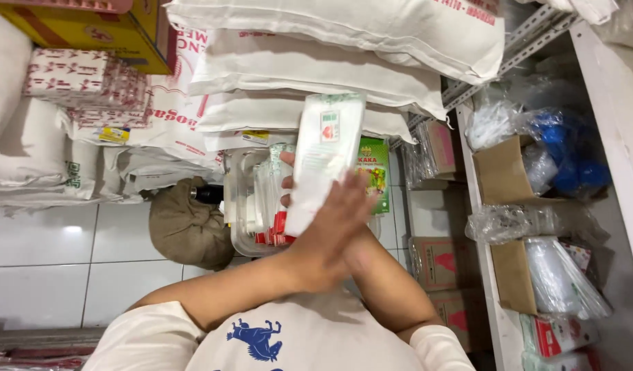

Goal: The person repeatedly picks up small packaged items from a lower shelf and places them onto an upper shelf. They handle blue 'EXPO' packets and red/white 'TOMAT' packets one at a time, stacking them neatly on the upper shelf.

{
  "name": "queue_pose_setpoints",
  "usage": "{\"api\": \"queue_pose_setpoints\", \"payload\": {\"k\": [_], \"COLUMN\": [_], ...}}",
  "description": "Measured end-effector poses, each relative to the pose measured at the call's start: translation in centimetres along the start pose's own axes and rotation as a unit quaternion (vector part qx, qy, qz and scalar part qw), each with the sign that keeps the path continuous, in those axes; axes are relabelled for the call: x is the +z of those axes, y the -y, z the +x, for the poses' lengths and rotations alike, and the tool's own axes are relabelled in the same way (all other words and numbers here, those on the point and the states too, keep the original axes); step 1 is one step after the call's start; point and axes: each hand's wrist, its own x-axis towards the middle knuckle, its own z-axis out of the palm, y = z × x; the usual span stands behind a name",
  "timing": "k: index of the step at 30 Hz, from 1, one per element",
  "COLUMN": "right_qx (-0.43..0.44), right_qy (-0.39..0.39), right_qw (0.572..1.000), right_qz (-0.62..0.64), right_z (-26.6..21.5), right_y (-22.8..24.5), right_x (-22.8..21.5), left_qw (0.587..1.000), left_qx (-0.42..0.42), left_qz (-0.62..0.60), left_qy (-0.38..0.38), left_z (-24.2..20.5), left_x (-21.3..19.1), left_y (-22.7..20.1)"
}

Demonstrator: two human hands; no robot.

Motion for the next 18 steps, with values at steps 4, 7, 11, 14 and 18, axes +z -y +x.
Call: {"api": "queue_pose_setpoints", "payload": {"k": [4, 7, 11, 14, 18], "right_qx": [-0.015, -0.063, -0.142, -0.12, -0.164], "right_qy": [-0.126, -0.137, -0.013, -0.006, -0.218], "right_qw": [0.992, 0.987, 0.984, 0.989, 0.954], "right_qz": [-0.023, -0.049, -0.105, -0.083, -0.123], "right_z": [-1.2, -1.5, -2.1, -2.3, -2.5], "right_y": [1.3, 1.6, 0.7, 0.7, 0.2], "right_x": [0.1, 0.9, 2.6, 3.6, 2.9], "left_qw": [0.952, 0.919, 0.901, 0.91, 0.929], "left_qx": [0.063, 0.023, -0.131, -0.06, 0.022], "left_qz": [0.282, 0.385, 0.414, 0.404, 0.345], "left_qy": [0.098, 0.085, -0.003, -0.065, 0.13], "left_z": [1.5, 4.0, 7.7, 8.1, 6.5], "left_x": [1.7, -1.6, -8.9, -9.1, -2.4], "left_y": [1.4, 4.2, 6.4, 5.5, 2.6]}}
